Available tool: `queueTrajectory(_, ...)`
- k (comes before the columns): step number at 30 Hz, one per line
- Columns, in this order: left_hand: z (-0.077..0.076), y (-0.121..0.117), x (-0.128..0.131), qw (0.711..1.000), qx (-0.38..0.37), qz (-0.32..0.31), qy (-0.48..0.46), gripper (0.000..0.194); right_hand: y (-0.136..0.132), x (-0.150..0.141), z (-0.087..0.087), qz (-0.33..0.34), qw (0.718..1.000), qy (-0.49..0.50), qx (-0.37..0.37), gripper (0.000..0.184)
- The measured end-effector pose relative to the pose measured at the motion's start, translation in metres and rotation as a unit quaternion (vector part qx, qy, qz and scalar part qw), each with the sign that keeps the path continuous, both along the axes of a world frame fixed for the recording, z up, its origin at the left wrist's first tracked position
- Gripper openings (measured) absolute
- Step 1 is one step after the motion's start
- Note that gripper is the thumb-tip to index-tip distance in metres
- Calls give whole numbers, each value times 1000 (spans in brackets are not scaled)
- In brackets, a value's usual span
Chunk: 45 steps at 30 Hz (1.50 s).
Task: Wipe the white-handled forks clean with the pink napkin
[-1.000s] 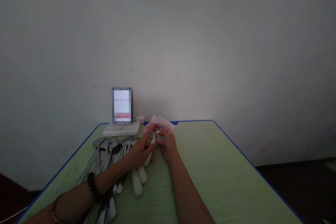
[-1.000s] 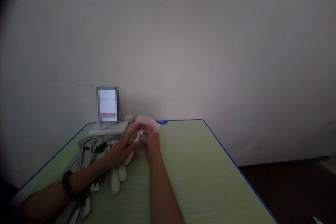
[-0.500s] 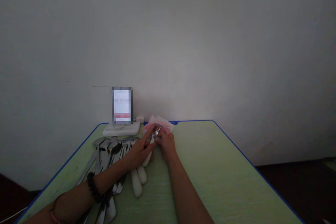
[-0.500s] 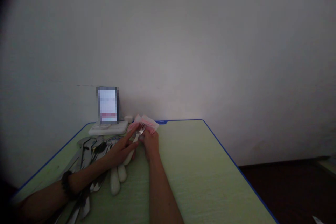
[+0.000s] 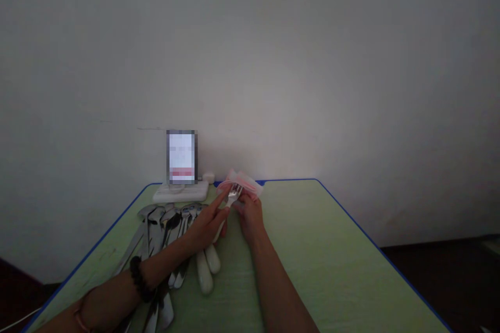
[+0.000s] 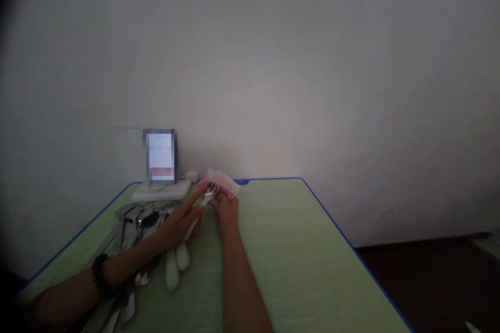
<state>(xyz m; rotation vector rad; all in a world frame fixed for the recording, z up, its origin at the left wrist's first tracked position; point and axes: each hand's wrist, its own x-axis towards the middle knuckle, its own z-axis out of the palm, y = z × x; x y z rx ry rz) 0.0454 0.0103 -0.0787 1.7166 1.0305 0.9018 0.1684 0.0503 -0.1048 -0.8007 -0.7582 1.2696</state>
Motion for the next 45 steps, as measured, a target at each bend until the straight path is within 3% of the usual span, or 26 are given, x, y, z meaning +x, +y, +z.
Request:
queueTrajectory(5, -1, 1, -1, 1000, 17, 4, -16, 63, -4, -2, 5, 29, 997, 66, -22, 30)
queueTrajectory(19, -1, 2, -2, 1000, 21, 12, -7, 63, -4, -3, 4, 52, 997, 58, -18, 29)
queueTrajectory(23, -2, 2, -2, 1000, 25, 10, -2, 62, -5, -2, 5, 39, 998, 42, -23, 26)
queueTrajectory(28, -3, 2, -3, 999, 33, 3, 15, 61, -4, 1, 10, 7, 995, 91, -34, 29)
queueTrajectory(34, -3, 3, -4, 1000, 17, 6, 18, 59, -4, 2, 12, 15, 990, 137, -16, 35)
queueTrajectory(45, -1, 1, -5, 1000, 21, 9, -2, 59, -3, -1, 7, 20, 993, 111, -19, 31)
